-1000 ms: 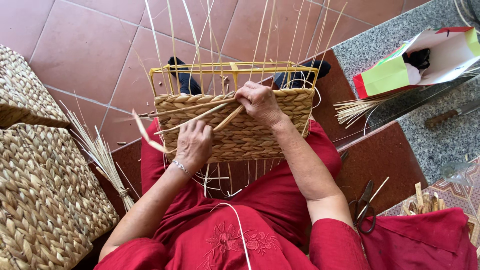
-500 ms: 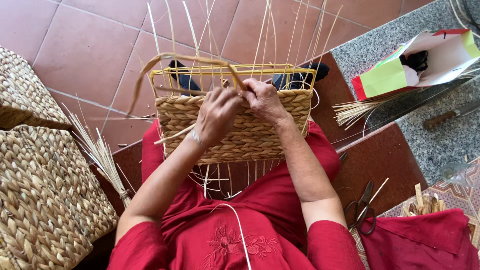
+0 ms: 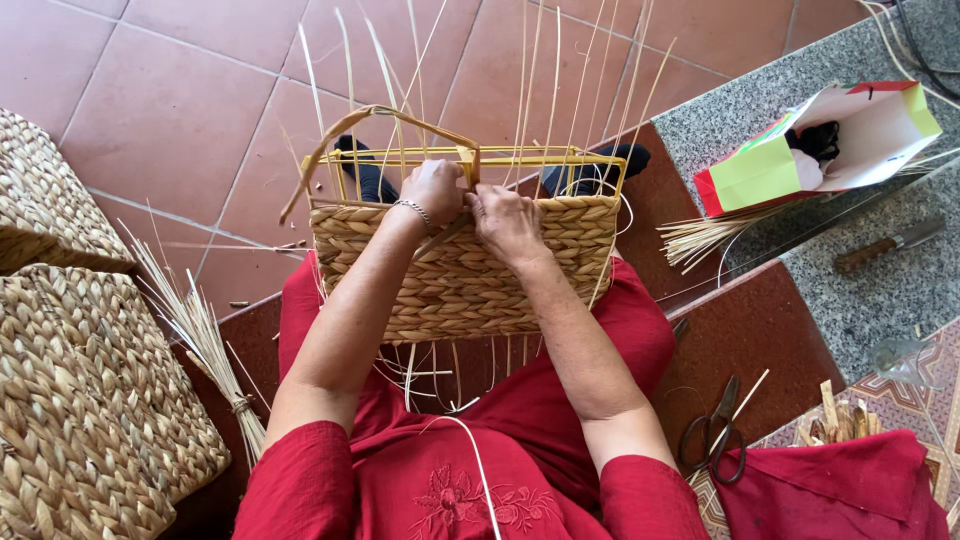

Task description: The person sits on the floor weaving a water hyacinth basket on their lap. They select thin strands, weave them over and under the woven body, and bend and tuck thicker split-cane strips along the top edge to form and secure the rim, pressing each weave tight by hand.

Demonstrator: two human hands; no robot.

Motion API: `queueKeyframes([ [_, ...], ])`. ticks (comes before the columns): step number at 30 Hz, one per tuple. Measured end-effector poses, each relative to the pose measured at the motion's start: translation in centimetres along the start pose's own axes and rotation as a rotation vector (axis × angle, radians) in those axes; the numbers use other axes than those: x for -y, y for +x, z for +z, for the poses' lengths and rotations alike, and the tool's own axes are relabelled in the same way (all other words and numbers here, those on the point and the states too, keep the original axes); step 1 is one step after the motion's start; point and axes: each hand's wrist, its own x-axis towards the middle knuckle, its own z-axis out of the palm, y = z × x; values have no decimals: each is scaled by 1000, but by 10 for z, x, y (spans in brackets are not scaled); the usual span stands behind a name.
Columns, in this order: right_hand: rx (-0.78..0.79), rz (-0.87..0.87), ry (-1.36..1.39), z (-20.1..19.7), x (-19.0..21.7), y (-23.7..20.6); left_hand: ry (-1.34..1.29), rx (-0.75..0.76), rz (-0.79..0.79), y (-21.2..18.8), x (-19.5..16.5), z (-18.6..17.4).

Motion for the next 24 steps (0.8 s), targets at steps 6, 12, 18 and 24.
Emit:
queueKeyframes([
  [6, 433, 123, 69, -31, 6, 21, -239, 20, 182, -10, 15, -3],
  [12, 218, 83, 458, -30, 6, -2, -84, -162, 59, -16, 5, 8],
  [18, -168, 101, 682, -25, -7, -15, -248, -512, 189, -31, 12, 27],
  [24, -300, -162, 445, -14, -10, -17, -670, -444, 128, -71, 6, 20],
])
